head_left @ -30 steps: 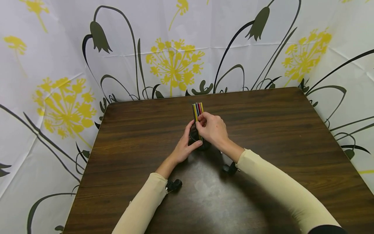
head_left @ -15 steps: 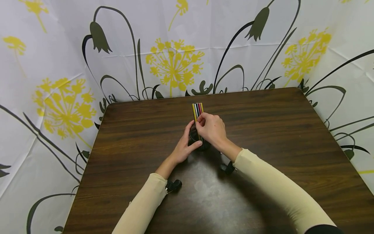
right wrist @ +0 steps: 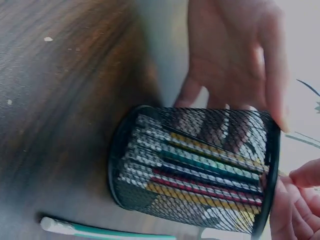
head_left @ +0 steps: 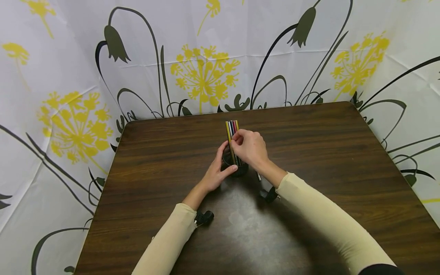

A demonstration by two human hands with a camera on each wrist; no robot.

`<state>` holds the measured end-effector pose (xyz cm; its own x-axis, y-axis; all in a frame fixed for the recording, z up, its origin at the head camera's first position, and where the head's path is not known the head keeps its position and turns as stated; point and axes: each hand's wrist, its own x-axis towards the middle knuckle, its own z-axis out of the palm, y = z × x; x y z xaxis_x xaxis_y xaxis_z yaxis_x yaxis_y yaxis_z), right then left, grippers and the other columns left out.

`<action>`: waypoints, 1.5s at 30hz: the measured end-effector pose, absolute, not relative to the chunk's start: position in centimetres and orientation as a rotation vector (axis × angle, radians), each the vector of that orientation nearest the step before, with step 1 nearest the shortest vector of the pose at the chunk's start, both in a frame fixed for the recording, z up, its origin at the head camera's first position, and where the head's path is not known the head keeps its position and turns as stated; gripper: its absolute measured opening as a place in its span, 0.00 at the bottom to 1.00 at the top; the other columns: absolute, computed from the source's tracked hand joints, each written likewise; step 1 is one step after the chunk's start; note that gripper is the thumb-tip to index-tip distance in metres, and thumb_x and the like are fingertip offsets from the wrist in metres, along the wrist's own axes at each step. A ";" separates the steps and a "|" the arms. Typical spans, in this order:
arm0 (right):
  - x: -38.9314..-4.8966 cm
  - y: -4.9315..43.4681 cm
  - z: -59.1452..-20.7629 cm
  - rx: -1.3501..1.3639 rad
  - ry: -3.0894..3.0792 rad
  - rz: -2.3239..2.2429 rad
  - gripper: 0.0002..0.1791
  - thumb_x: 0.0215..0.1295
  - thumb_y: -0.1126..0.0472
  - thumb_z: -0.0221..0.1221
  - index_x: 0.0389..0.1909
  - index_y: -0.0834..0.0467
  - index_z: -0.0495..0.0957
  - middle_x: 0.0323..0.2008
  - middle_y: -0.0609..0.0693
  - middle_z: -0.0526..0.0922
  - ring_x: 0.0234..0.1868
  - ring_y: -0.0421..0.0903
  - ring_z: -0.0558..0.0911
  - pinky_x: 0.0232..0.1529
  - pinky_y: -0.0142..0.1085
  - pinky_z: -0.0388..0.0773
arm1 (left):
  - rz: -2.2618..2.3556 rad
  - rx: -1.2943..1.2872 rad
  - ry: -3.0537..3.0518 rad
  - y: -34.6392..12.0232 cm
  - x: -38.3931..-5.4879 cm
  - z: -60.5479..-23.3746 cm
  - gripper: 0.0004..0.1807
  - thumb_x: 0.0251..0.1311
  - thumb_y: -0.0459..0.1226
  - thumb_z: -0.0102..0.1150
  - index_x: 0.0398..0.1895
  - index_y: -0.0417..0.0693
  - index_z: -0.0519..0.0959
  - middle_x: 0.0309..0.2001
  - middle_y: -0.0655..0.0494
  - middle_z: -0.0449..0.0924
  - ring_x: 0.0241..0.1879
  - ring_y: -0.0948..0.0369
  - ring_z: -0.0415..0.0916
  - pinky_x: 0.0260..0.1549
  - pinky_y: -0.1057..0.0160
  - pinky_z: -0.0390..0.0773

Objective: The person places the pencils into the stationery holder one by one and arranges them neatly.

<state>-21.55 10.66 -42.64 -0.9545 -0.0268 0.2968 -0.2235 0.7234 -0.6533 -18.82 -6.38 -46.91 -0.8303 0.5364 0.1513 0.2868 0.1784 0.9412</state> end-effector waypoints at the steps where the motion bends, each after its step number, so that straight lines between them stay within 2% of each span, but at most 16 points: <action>1: -21.6 10.9 -42.4 0.201 -2.646 1.074 0.04 0.61 0.57 0.63 0.29 0.53 0.83 0.22 0.43 0.82 0.22 0.40 0.78 0.22 0.37 0.73 | 1.712 0.797 2.234 -6.4 -18.8 -46.9 0.43 0.66 0.32 0.55 0.78 0.45 0.42 0.75 0.41 0.49 0.72 0.45 0.51 0.66 0.38 0.53; 8: -23.1 13.5 -41.8 0.204 -2.463 1.095 0.05 0.62 0.59 0.63 0.29 0.55 0.83 0.20 0.45 0.81 0.22 0.42 0.76 0.24 0.37 0.70 | 1.729 0.807 2.235 -6.3 -18.9 -46.7 0.43 0.66 0.31 0.55 0.78 0.44 0.42 0.74 0.39 0.51 0.71 0.44 0.52 0.66 0.37 0.51; 14: -23.9 15.8 -43.9 0.058 -2.578 1.064 0.06 0.62 0.57 0.63 0.30 0.55 0.84 0.21 0.46 0.81 0.23 0.44 0.77 0.26 0.39 0.70 | 1.724 0.814 2.244 -6.4 -19.1 -47.1 0.44 0.65 0.33 0.56 0.78 0.43 0.42 0.74 0.38 0.51 0.71 0.44 0.52 0.66 0.37 0.52; 17: -24.0 16.6 -45.2 -0.011 -2.740 1.078 0.06 0.62 0.56 0.63 0.32 0.55 0.84 0.25 0.46 0.82 0.26 0.45 0.78 0.29 0.41 0.72 | 1.723 0.810 2.254 -6.4 -19.6 -48.4 0.45 0.66 0.35 0.56 0.78 0.47 0.41 0.74 0.41 0.51 0.72 0.46 0.52 0.66 0.38 0.52; 23: -24.2 17.6 -47.7 -0.005 -3.011 1.086 0.09 0.65 0.53 0.62 0.37 0.55 0.84 0.29 0.47 0.84 0.29 0.45 0.81 0.34 0.43 0.74 | 1.698 0.792 2.301 -6.4 -20.3 -50.6 0.45 0.65 0.42 0.57 0.78 0.65 0.41 0.75 0.53 0.51 0.72 0.55 0.53 0.66 0.43 0.54; 28: -24.3 17.6 -49.2 0.016 -3.066 1.041 0.12 0.65 0.49 0.62 0.38 0.54 0.84 0.29 0.47 0.83 0.31 0.46 0.80 0.34 0.44 0.75 | 1.716 0.800 2.290 -6.6 -20.4 -50.8 0.45 0.65 0.44 0.57 0.78 0.67 0.41 0.75 0.54 0.52 0.71 0.55 0.54 0.66 0.42 0.55; 33: -24.3 17.0 -49.6 0.008 -3.090 0.927 0.13 0.63 0.48 0.64 0.38 0.53 0.84 0.32 0.47 0.84 0.34 0.47 0.81 0.35 0.46 0.76 | 1.701 0.784 2.293 -6.6 -20.3 -50.5 0.45 0.66 0.41 0.57 0.78 0.64 0.41 0.75 0.51 0.51 0.71 0.53 0.54 0.66 0.42 0.55; 41: -24.0 16.6 -49.1 -0.015 -3.169 0.758 0.09 0.62 0.51 0.64 0.36 0.52 0.82 0.33 0.48 0.84 0.34 0.49 0.81 0.35 0.47 0.77 | 1.718 0.802 2.240 -6.4 -19.0 -47.2 0.44 0.65 0.33 0.56 0.78 0.43 0.41 0.73 0.38 0.52 0.71 0.45 0.54 0.64 0.39 0.58; 45: -23.9 16.9 -48.5 -0.046 -3.212 0.712 0.07 0.61 0.52 0.63 0.31 0.51 0.82 0.31 0.48 0.83 0.33 0.50 0.80 0.34 0.47 0.76 | 1.707 0.796 2.250 -6.3 -18.7 -46.6 0.44 0.65 0.32 0.56 0.77 0.42 0.42 0.73 0.37 0.53 0.70 0.44 0.55 0.63 0.39 0.60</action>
<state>-23.87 16.93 -48.52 -0.9885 -0.0049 -0.1510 0.0593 0.9064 -0.4181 -18.66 -6.27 -46.59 -0.8330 0.5314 0.1541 0.2918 0.1851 0.9384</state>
